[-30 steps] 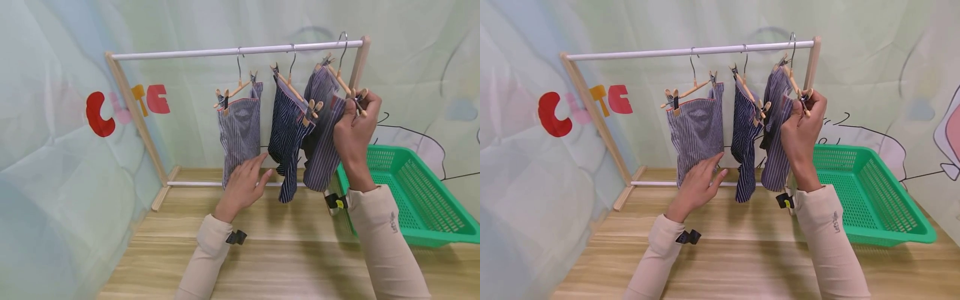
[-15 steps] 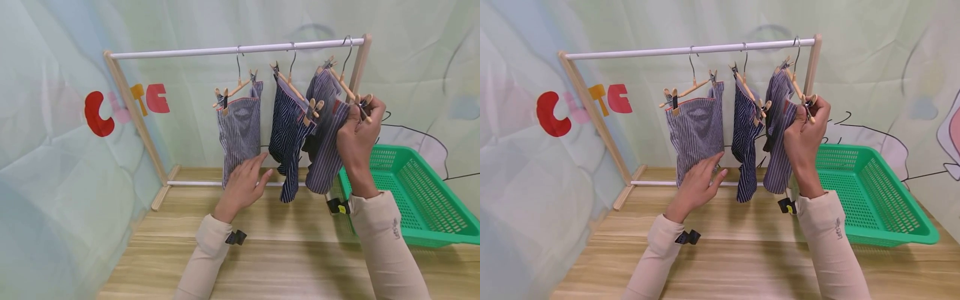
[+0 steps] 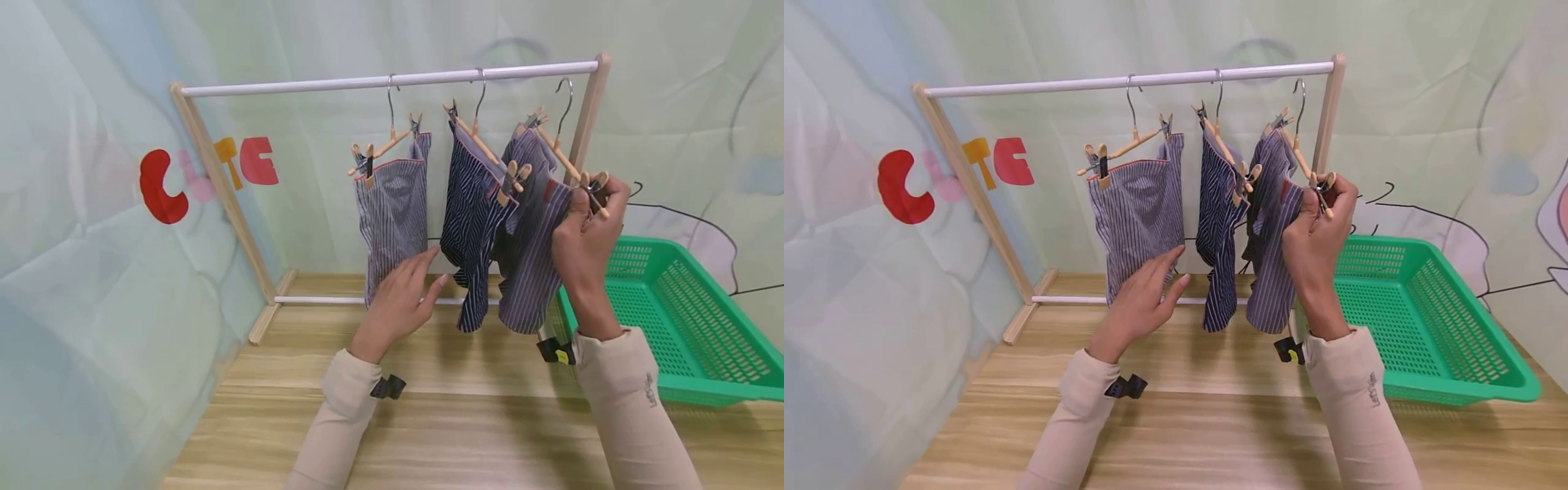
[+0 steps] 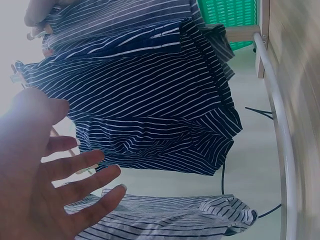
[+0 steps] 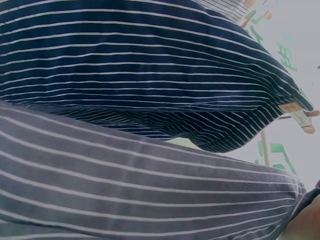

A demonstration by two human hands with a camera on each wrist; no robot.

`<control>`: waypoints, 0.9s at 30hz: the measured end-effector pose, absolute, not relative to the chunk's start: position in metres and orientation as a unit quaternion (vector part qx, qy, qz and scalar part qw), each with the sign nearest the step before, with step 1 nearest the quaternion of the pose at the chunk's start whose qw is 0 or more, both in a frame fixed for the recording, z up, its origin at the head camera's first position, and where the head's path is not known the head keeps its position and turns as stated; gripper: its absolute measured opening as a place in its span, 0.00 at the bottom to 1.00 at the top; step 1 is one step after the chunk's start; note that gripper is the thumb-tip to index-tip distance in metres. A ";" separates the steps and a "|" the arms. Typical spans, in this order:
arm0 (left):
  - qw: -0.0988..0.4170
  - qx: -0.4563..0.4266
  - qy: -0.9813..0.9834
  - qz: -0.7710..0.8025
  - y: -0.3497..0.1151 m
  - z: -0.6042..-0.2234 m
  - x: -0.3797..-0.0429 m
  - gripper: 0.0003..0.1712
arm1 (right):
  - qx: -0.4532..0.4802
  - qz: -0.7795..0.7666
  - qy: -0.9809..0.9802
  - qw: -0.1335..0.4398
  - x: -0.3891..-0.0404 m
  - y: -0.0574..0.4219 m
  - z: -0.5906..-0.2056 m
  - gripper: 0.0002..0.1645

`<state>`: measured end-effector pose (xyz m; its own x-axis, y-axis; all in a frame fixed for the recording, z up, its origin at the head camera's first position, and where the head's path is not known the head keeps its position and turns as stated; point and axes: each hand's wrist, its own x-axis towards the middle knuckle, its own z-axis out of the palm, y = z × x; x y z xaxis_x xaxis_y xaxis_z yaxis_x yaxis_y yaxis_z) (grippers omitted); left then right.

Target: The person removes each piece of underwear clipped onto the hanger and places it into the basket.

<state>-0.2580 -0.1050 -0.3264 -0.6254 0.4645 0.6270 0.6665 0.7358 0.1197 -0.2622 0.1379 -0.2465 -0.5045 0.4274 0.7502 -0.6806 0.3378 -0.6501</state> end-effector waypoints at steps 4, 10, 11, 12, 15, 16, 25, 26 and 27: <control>0.287 -0.318 -0.886 -0.180 -0.103 -0.326 -0.261 0.31 | 0.095 0.566 -0.661 0.483 -0.263 0.139 -0.253 0.13; 0.296 -0.309 -0.885 -0.185 -0.101 -0.323 -0.265 0.30 | 0.083 0.559 -0.675 0.474 -0.265 0.139 -0.264 0.13; 0.295 -0.308 -0.885 -0.186 -0.100 -0.323 -0.266 0.31 | 0.082 0.559 -0.676 0.474 -0.265 0.139 -0.266 0.13; 0.293 -0.307 -0.886 -0.187 -0.099 -0.323 -0.266 0.31 | 0.082 0.559 -0.675 0.474 -0.265 0.139 -0.267 0.13; 0.286 -0.308 -0.889 -0.181 -0.097 -0.323 -0.268 0.31 | 0.085 0.565 -0.671 0.472 -0.264 0.139 -0.270 0.13; 0.285 -0.308 -0.890 -0.180 -0.096 -0.323 -0.269 0.31 | 0.085 0.565 -0.671 0.472 -0.264 0.139 -0.271 0.13; 0.303 -0.307 -0.881 -0.192 -0.093 -0.320 -0.273 0.31 | 0.085 0.560 -0.677 0.470 -0.262 0.137 -0.282 0.13; 0.307 -0.308 -0.880 -0.194 -0.093 -0.320 -0.274 0.31 | 0.087 0.563 -0.674 0.470 -0.262 0.137 -0.284 0.13; 0.310 -0.309 -0.878 -0.195 -0.093 -0.319 -0.274 0.31 | 0.088 0.566 -0.672 0.470 -0.262 0.137 -0.286 0.13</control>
